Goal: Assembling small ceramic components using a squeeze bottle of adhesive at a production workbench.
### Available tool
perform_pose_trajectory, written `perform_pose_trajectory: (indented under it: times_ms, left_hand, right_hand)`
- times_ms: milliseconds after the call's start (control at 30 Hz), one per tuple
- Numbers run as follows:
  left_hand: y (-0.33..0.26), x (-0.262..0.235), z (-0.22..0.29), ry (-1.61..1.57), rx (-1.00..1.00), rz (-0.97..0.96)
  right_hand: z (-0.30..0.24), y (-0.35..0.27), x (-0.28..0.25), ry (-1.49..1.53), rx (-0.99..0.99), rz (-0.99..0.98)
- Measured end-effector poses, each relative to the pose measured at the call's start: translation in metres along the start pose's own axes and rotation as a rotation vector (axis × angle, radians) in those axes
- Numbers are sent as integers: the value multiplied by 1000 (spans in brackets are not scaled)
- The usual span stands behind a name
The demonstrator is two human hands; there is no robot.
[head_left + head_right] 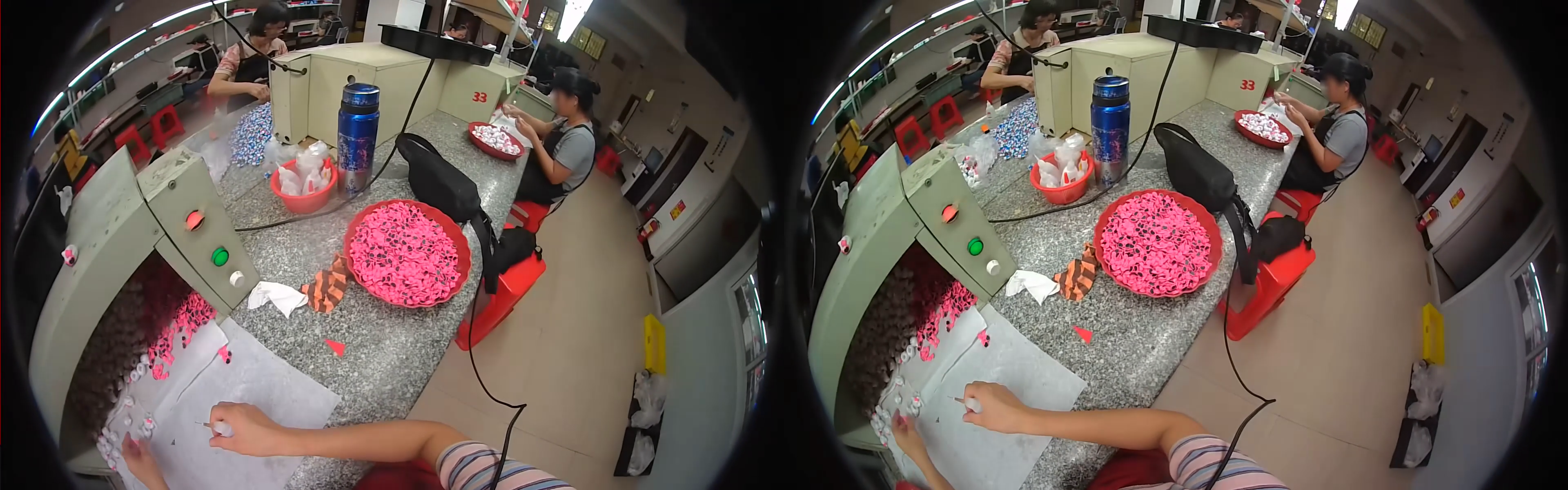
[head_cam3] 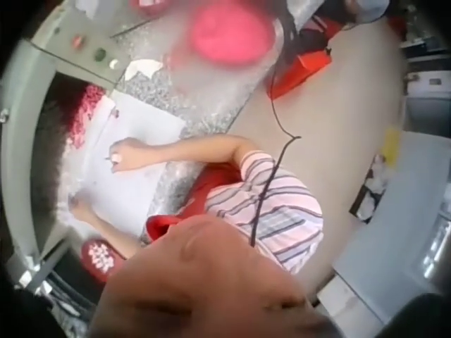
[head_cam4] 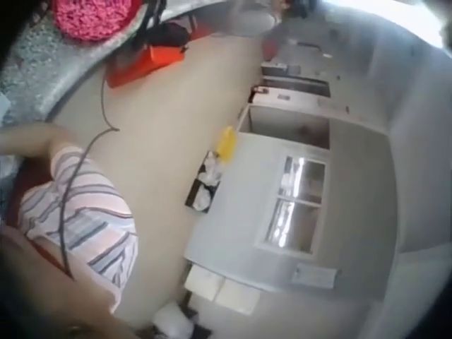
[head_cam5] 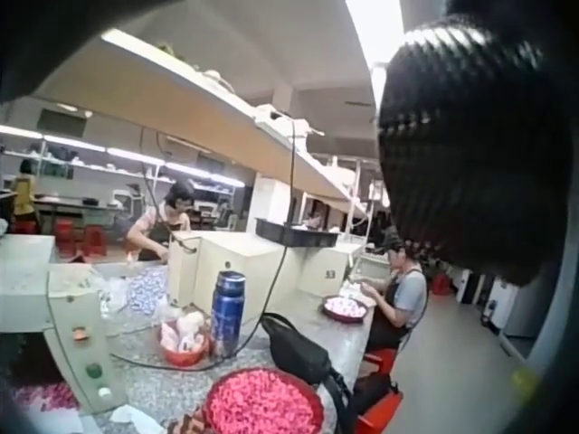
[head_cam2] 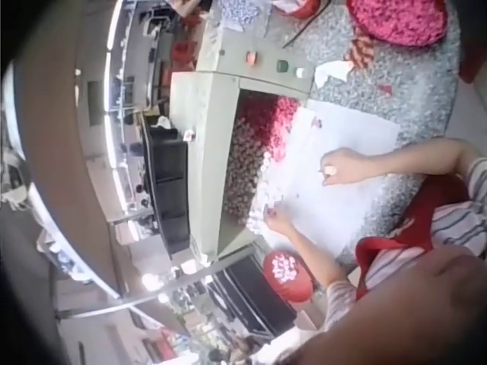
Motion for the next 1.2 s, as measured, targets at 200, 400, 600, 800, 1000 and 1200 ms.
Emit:
perform_pose_trajectory:
  times_ms: [200,400,600,800,1000,1200]
  left_hand:
    - [154,9,1,527,610,106]
    - [146,69,-21,599,623,-117]
    - [140,59,-53,945,379,-378]
    - [55,31,101,395,446,11]
    - [-23,6,138,89,462,13]
    - [27,-16,108,268,425,121]
  right_hand:
    - [-10,8,15,15,-71,-3]
    - [9,7,-3,-76,44,-4]
    - [6,6,4,-63,-33,-15]
    - [-6,13,-3,-83,-31,7]
    - [-4,13,-1,-38,3,6]
    - [-4,0,6,-36,3,-40]
Point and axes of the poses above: each hand's wrist, its own y-axis towards the middle knuckle, its own x-axis out of the palm, z = x × y, the point moved 6 cm from there along y, towards the middle knuckle, and after that the axes turned 3 degrees about -y, right-handed, at the moved point
